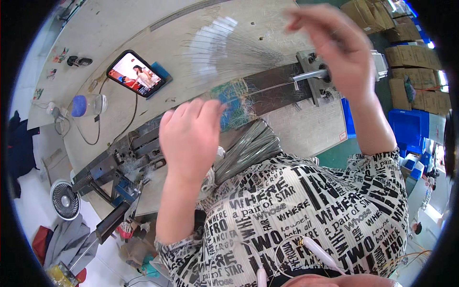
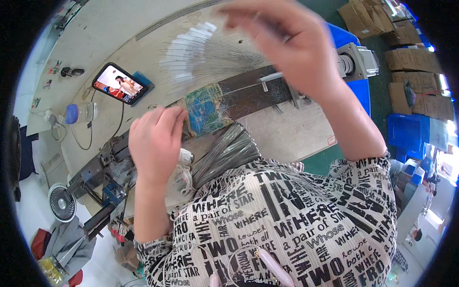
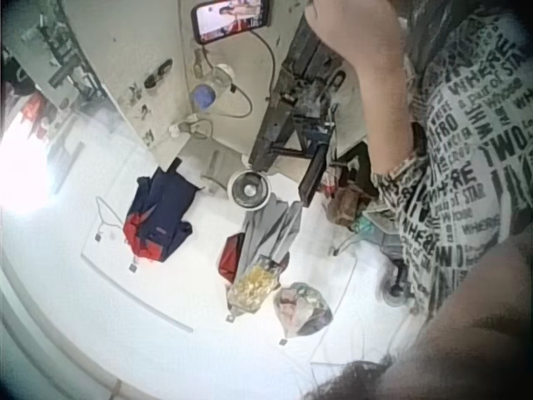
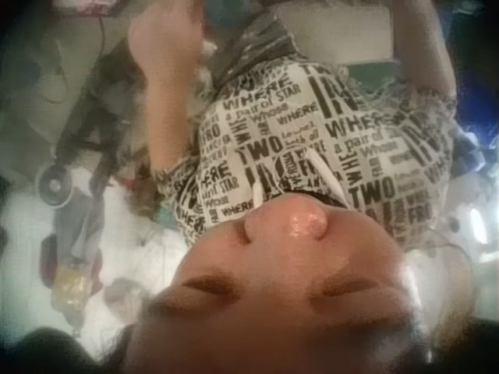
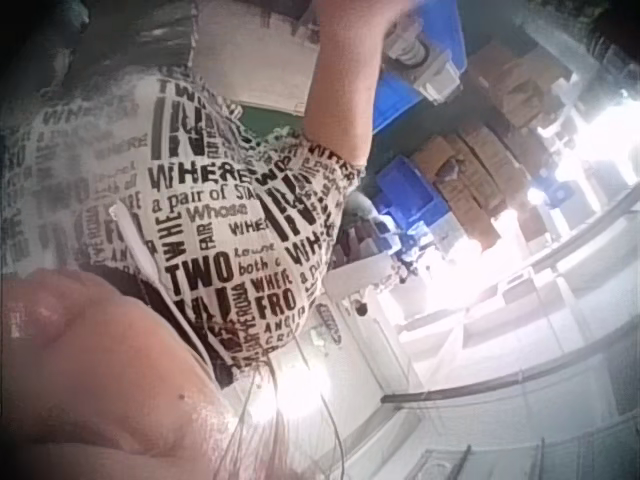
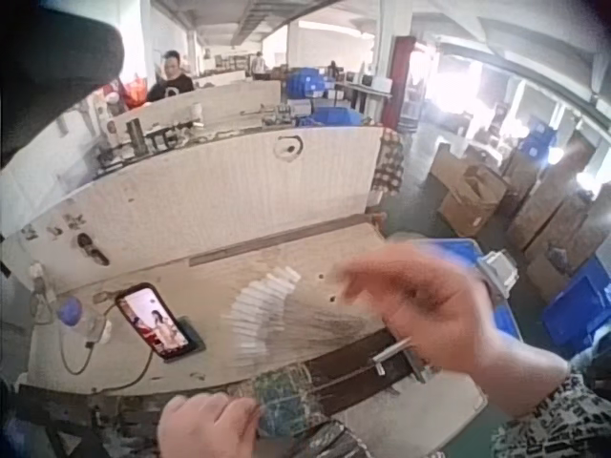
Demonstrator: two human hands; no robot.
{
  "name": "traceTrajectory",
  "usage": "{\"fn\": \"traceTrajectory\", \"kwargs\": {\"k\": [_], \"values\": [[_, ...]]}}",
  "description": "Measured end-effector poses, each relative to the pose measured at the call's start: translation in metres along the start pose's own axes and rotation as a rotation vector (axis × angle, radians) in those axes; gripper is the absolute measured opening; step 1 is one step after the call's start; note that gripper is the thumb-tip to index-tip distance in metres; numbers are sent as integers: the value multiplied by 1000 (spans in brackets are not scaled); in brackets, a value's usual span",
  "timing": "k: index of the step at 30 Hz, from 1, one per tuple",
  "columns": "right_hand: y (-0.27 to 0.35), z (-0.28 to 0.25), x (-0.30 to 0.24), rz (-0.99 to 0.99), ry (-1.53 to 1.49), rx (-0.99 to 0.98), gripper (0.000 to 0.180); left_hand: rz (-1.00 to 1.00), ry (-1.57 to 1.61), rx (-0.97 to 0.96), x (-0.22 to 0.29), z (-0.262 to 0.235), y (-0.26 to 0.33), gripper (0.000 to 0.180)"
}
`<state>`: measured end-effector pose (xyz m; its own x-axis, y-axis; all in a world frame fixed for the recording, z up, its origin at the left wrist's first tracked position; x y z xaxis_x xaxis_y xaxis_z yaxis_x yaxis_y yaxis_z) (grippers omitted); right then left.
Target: The person manufactures wire brushes by repeatedly placing wire stems into a twisting machine, aligning bristles with a small block, and operating the machine to twist them together.
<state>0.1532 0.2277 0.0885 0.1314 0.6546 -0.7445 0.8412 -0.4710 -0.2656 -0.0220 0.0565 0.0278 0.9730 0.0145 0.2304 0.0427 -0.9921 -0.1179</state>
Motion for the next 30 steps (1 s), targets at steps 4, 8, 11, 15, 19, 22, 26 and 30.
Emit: {"fn": "traceTrajectory", "kwargs": {"k": [4,8,11,15,19,22,26,30], "values": [[15,82,5,-89,286,-659,36,-111,-66,-108,-8,-13,28,8],[-4,139,-17,-332,286,-486,14,-159,-142,10,-15,-21,64,19],[-25,160,-16,-352,334,-465,22,-444,199,219,-34,-1,107,24],[-27,163,-8,-334,307,-526,25,-858,1342,208,-17,45,115,40],[-34,163,-5,-260,209,-613,29,-654,2171,106,8,47,73,40],[-39,160,-8,-253,243,-654,25,-529,1971,-75,-4,61,70,36],[-38,166,-9,-296,233,-614,21,-608,1137,-102,-35,94,97,37],[-25,156,-24,-424,297,-429,22,-616,1149,-1,-48,70,128,34]]}}
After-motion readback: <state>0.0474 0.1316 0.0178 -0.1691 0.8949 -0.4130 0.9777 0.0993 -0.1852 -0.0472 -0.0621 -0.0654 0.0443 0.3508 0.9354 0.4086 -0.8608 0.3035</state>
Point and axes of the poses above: each hand's wrist, its own y-axis away from the middle knuckle, its own z-axis out of the palm, x = y × z, the point moved 3 cm from there along -y, towards the middle knuckle, and after that the axes turned 13 degrees about -x, right-handed, at the moved point
